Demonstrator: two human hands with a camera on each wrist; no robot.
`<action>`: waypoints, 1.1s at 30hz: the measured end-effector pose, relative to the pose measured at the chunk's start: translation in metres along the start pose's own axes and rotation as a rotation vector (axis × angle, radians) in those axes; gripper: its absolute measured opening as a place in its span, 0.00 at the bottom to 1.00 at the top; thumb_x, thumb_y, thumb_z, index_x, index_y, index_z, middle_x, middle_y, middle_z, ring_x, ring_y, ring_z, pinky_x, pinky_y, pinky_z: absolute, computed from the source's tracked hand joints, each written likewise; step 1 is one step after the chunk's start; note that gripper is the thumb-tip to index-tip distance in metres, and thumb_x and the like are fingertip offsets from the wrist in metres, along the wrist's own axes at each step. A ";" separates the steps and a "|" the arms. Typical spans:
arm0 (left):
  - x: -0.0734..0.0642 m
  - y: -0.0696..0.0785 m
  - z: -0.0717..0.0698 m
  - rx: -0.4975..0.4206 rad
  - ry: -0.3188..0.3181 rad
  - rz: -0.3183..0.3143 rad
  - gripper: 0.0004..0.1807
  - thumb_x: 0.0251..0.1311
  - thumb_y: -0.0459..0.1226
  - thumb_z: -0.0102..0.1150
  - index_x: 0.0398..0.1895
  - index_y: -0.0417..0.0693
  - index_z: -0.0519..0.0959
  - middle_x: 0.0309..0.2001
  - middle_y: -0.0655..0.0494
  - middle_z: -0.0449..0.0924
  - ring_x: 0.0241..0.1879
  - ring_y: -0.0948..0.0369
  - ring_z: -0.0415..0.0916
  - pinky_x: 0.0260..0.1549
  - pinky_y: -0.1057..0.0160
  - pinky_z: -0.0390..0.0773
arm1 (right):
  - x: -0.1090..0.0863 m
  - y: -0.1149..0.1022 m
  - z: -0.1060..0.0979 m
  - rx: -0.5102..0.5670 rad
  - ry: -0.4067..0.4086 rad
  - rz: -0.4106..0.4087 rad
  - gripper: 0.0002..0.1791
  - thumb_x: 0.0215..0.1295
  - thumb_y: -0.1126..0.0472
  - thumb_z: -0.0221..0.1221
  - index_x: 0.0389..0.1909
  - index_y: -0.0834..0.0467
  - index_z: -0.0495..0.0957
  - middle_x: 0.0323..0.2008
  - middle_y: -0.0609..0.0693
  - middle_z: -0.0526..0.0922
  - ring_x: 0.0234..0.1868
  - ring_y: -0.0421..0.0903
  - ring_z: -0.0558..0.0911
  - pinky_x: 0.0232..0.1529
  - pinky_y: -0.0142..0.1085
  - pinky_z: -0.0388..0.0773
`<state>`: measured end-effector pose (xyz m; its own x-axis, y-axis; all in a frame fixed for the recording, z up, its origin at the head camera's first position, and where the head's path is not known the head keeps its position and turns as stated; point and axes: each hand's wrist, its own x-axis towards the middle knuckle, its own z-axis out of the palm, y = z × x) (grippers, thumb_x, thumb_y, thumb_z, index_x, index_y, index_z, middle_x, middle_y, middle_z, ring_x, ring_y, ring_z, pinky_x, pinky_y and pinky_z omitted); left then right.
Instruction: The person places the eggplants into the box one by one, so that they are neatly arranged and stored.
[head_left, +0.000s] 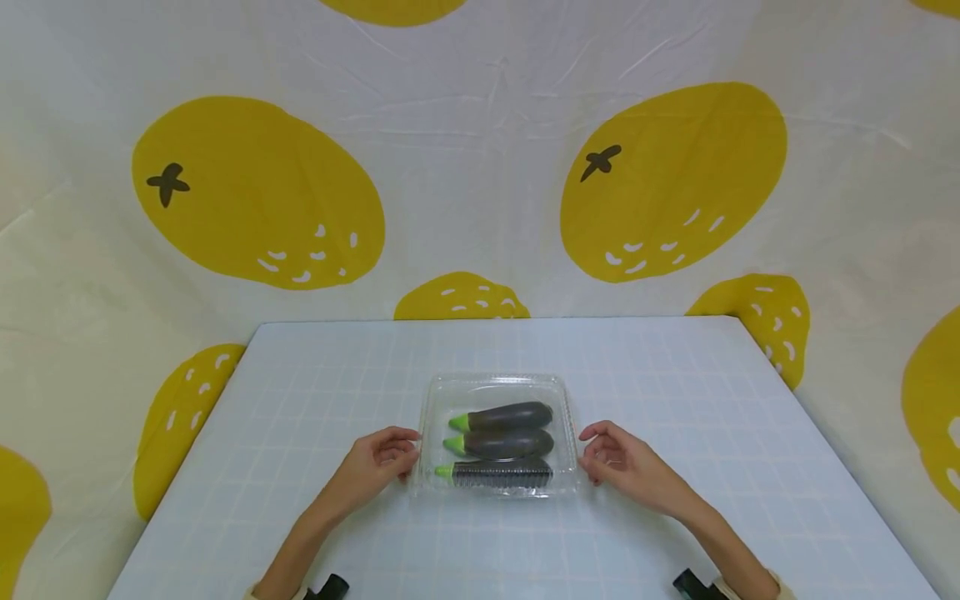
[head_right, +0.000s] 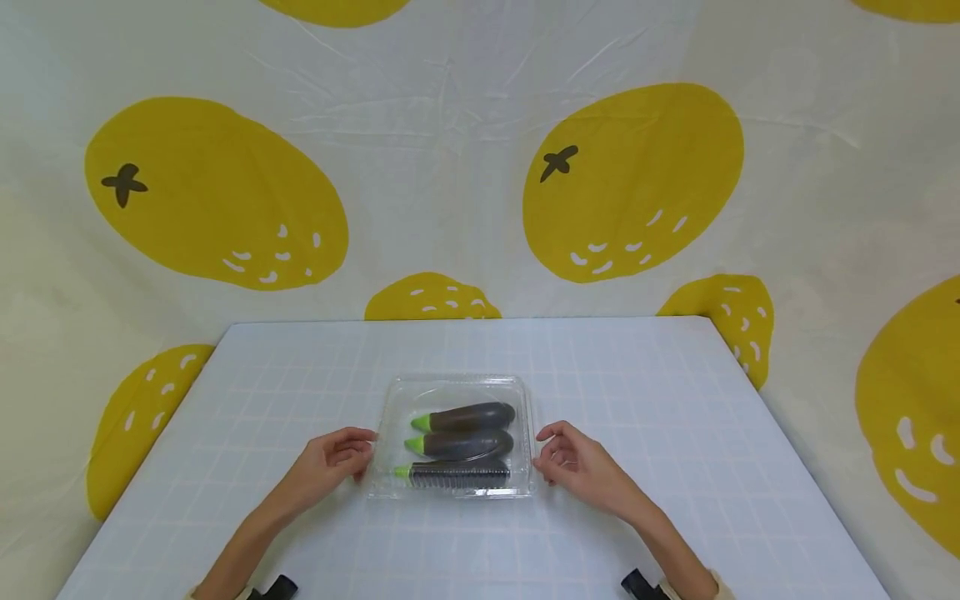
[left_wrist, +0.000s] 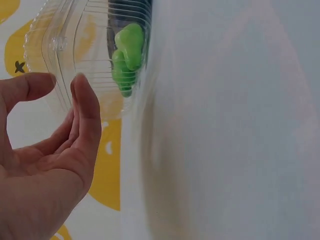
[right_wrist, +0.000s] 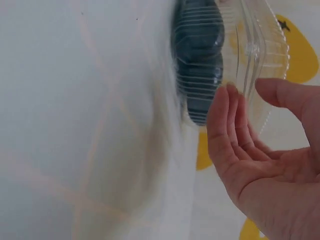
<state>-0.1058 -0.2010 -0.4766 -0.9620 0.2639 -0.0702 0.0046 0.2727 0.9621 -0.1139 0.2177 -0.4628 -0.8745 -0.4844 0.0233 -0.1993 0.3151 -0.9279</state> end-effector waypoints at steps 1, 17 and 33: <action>-0.001 0.000 -0.002 -0.002 -0.034 0.000 0.20 0.70 0.37 0.64 0.57 0.31 0.77 0.40 0.47 0.81 0.32 0.60 0.81 0.34 0.64 0.84 | -0.001 0.000 -0.001 0.005 -0.014 0.012 0.19 0.74 0.64 0.61 0.57 0.70 0.70 0.36 0.55 0.82 0.34 0.54 0.85 0.39 0.36 0.85; -0.008 -0.004 -0.010 -0.087 -0.437 -0.019 0.16 0.73 0.39 0.60 0.40 0.29 0.80 0.30 0.47 0.81 0.29 0.62 0.79 0.35 0.65 0.82 | -0.008 0.006 -0.001 0.101 -0.215 0.090 0.12 0.76 0.61 0.59 0.48 0.68 0.78 0.31 0.58 0.83 0.31 0.44 0.81 0.35 0.36 0.82; -0.008 -0.002 -0.010 -0.183 -0.471 -0.081 0.19 0.74 0.38 0.59 0.43 0.23 0.82 0.35 0.44 0.84 0.30 0.65 0.79 0.33 0.67 0.84 | -0.008 0.012 0.003 0.284 -0.330 0.134 0.17 0.79 0.61 0.55 0.38 0.73 0.79 0.30 0.48 0.85 0.32 0.38 0.81 0.39 0.35 0.84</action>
<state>-0.1005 -0.2129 -0.4757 -0.7296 0.6485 -0.2171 -0.1535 0.1540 0.9761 -0.1078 0.2233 -0.4749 -0.6875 -0.7033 -0.1809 0.0753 0.1788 -0.9810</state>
